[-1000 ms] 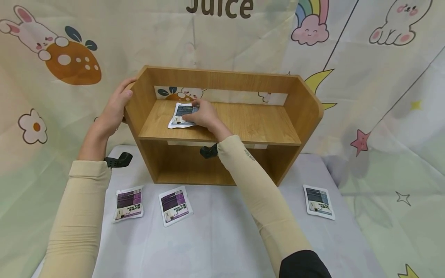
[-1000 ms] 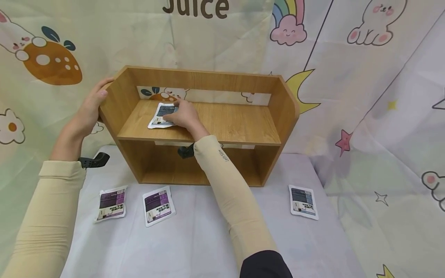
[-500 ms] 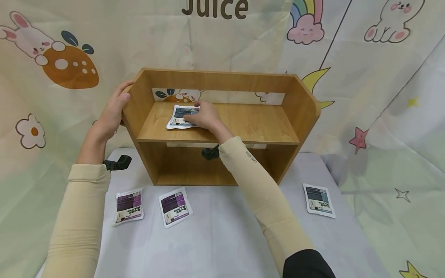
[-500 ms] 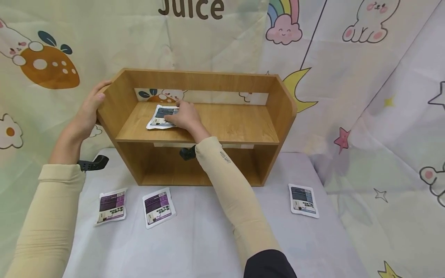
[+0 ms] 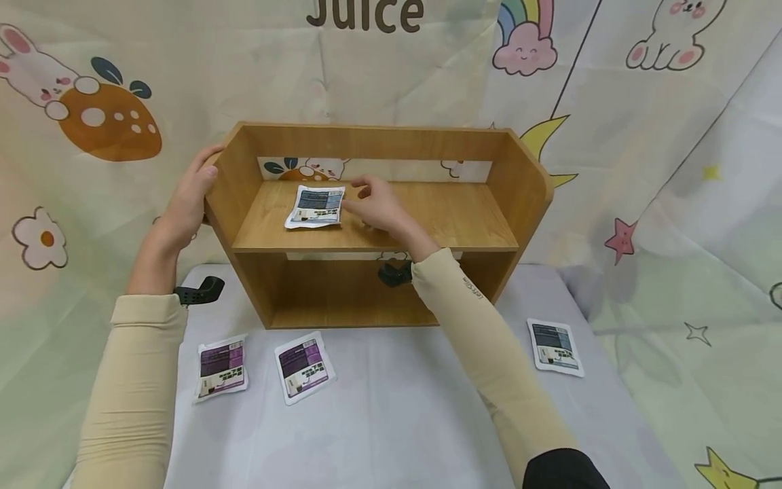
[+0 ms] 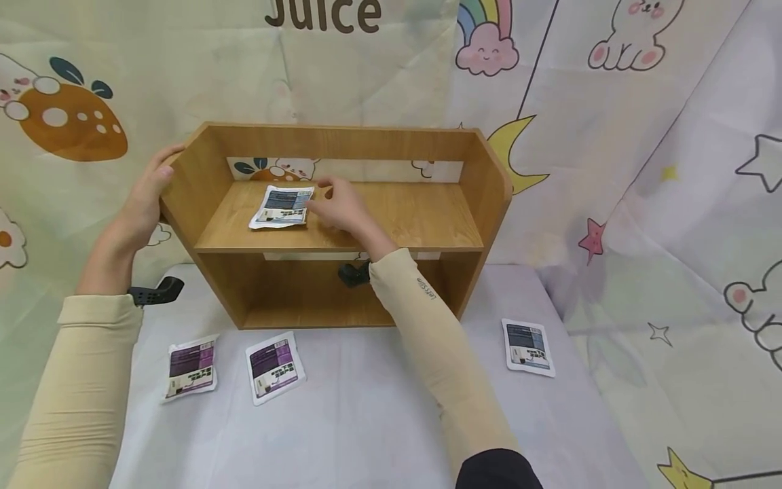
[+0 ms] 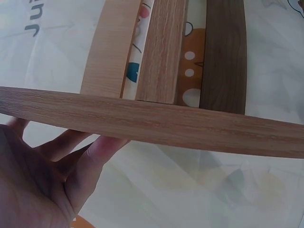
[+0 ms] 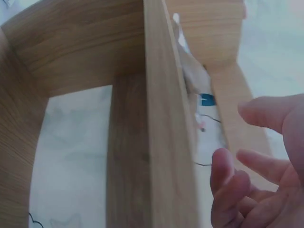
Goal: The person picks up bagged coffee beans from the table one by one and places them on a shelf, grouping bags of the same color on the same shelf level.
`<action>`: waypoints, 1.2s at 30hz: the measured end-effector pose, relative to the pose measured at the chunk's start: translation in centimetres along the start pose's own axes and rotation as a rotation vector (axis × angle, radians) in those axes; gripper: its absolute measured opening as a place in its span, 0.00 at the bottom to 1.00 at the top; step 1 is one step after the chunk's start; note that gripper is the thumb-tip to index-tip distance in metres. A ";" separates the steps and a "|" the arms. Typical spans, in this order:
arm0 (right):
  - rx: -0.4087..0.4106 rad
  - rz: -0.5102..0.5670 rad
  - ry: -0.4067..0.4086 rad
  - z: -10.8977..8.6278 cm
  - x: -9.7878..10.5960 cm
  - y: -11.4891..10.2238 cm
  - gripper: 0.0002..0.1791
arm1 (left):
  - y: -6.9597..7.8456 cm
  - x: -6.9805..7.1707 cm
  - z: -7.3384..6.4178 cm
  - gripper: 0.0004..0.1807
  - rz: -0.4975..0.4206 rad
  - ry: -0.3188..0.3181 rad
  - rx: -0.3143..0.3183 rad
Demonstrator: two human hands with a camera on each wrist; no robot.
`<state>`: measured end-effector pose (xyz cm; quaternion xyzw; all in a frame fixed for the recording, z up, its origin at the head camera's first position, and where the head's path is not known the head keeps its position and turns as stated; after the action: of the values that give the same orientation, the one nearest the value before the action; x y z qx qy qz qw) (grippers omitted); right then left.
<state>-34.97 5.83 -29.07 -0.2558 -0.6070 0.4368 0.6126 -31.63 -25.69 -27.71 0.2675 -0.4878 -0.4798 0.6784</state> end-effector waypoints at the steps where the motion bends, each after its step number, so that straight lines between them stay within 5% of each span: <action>1: 0.010 -0.001 0.002 -0.3 0.4 0.1 0.32 | 0.0 0.0 0.0 0.28 -0.004 -0.002 0.001; 21: 0.148 -0.047 -0.001 -7.7 5.4 1.0 0.25 | -0.1 -0.2 -0.2 0.28 -0.025 0.016 -0.025; 36: 0.192 -0.099 0.019 -11.5 6.5 3.8 0.23 | 0.0 -0.1 -0.3 0.28 -0.008 0.013 -0.044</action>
<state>-25.51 15.65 -30.44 -0.1697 -0.5685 0.4597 0.6608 -31.32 -25.61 -27.86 0.2576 -0.4718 -0.4913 0.6853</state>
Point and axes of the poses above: each hand's wrist, its own z-axis towards the middle knuckle, its own x-axis out of the back of the hand, y = z × x, the point moved 1 cm from there along z, towards the middle knuckle, and after that the axes turned 4 degrees about y, right-handed, at the moved point
